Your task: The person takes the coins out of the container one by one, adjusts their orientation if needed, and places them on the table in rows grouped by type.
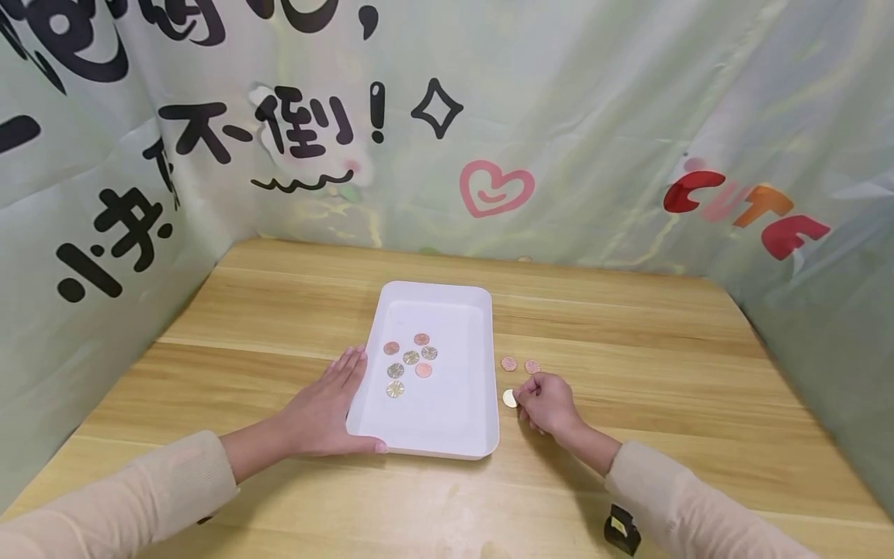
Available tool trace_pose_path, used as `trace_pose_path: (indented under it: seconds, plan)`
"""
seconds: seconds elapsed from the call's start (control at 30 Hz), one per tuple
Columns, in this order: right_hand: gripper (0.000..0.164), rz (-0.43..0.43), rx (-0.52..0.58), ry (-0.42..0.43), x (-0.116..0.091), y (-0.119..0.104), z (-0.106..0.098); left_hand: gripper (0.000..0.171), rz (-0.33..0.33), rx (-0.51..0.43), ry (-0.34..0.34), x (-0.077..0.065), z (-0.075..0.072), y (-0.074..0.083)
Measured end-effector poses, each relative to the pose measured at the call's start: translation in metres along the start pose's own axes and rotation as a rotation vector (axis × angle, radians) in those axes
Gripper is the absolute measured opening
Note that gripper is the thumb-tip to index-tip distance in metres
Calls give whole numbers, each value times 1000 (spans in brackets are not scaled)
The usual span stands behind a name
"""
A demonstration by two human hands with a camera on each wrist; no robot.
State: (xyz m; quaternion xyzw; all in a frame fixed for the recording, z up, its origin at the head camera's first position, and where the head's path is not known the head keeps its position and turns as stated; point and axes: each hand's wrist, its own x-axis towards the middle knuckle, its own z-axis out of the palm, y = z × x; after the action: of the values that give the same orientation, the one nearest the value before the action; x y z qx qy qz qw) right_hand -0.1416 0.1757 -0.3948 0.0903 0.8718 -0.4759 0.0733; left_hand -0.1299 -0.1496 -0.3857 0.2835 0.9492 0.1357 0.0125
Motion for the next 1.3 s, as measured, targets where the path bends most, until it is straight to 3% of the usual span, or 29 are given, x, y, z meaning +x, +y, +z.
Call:
trace_pose_path:
  seconds: [0.3, 0.47, 0.63, 1.03, 1.3]
  plan:
    - [10, 25, 38, 20, -1, -2, -1, 122, 9, 8, 8, -1, 1, 0]
    - [11, -127, 118, 62, -4, -20, -1, 123, 7, 11, 10, 0, 2, -1]
    - [11, -259, 229, 20, -9, -46, 5, 123, 0, 13, 3, 0, 1, -1]
    - [7, -363, 270, -82, 1, -80, 51, 122, 2, 37, 6, 0, 0, 0]
    - [10, -404, 178, -185, 6, -80, 91, 121, 21, 59, 35, 1, 2, -1]
